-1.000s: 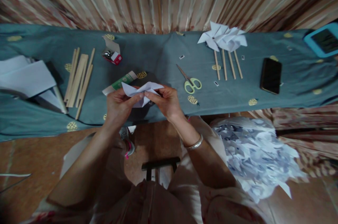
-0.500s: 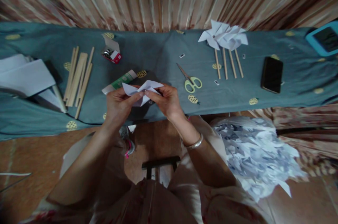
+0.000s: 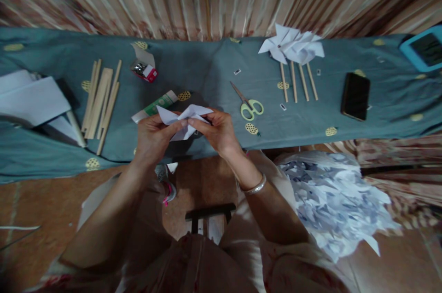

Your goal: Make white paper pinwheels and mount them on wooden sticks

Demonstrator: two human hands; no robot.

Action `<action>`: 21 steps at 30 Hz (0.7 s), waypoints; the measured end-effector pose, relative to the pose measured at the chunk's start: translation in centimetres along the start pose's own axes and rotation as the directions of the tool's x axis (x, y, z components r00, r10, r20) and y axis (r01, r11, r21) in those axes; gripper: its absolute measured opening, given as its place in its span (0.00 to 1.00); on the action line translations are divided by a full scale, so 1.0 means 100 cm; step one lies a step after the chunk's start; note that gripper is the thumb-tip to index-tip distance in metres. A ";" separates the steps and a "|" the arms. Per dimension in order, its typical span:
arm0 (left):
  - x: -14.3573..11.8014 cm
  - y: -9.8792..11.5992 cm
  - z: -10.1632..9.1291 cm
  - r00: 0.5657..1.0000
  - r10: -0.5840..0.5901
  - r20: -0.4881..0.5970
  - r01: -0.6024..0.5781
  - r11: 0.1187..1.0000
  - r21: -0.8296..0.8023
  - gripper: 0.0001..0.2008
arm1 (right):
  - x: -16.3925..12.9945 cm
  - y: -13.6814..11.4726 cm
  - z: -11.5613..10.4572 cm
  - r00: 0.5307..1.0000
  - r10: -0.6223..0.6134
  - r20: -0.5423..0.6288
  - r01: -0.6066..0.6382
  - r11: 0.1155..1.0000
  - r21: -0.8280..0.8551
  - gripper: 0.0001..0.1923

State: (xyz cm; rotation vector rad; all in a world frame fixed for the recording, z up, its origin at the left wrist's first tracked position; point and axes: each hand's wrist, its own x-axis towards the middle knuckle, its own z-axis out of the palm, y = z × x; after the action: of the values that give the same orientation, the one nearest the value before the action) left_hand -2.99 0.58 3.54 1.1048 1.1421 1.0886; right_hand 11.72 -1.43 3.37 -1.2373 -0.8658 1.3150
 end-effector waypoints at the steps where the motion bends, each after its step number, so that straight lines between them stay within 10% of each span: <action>1: 0.000 0.000 0.000 1.000 -0.001 0.003 0.001 1.000 -0.002 0.08 | 0.000 0.000 0.000 1.000 0.002 0.000 -0.002 1.000 0.003 0.14; 21: 0.000 -0.001 0.001 1.000 -0.010 0.030 0.012 0.997 -0.074 0.08 | -0.001 0.000 0.000 1.000 0.021 0.003 -0.021 1.000 0.004 0.15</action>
State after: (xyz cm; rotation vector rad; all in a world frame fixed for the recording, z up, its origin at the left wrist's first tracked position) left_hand -2.87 0.59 3.43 1.0526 1.0754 1.0945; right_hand 11.68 -1.52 3.39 -1.2448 -0.8537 1.3354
